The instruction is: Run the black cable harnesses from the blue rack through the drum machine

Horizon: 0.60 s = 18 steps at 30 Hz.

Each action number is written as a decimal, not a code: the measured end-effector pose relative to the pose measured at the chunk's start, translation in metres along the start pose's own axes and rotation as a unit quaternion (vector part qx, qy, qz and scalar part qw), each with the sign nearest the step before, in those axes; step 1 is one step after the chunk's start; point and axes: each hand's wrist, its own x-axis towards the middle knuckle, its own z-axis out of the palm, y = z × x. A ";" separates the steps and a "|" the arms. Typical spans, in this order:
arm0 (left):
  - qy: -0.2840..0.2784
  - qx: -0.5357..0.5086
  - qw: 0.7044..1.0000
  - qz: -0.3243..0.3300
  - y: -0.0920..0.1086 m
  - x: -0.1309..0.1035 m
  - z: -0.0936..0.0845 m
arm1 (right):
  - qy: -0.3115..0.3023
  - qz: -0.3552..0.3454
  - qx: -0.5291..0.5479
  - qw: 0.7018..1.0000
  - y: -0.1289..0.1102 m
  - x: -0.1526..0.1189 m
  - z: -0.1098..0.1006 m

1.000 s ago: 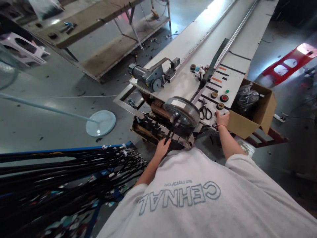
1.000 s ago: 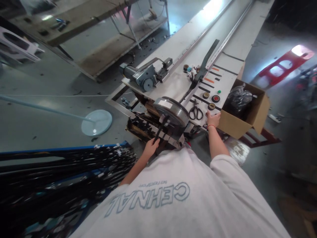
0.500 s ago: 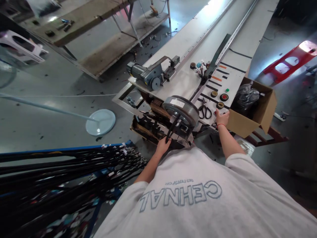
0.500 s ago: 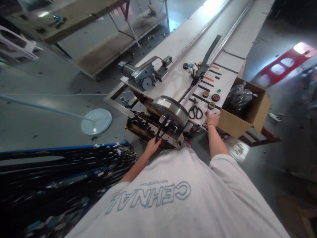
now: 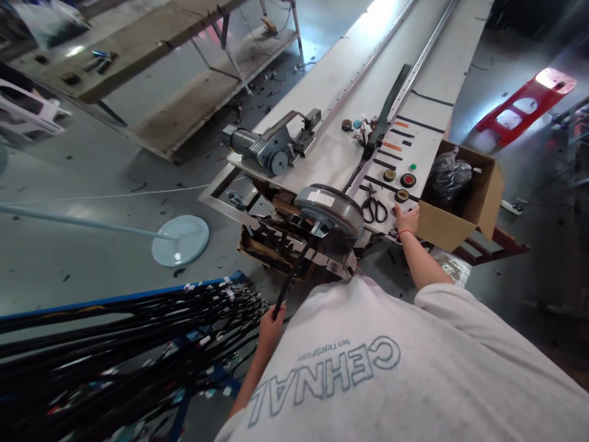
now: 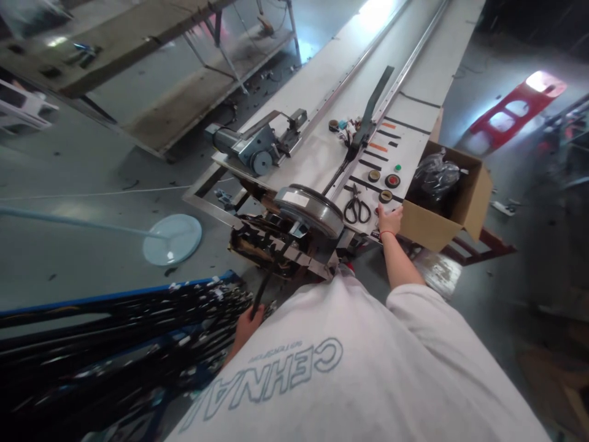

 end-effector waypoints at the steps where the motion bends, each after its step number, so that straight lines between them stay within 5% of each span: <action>1: 0.011 -0.009 1.000 -0.004 0.002 -0.005 -0.001 | -0.001 0.001 -0.001 1.000 0.000 0.000 0.000; 11: -0.011 -0.045 0.999 0.027 0.029 -0.006 -0.001 | -0.003 0.000 -0.006 1.000 0.001 0.002 0.001; 18: 0.048 -0.071 0.994 0.074 0.059 0.010 0.006 | -0.002 -0.004 -0.003 1.000 0.002 0.002 0.002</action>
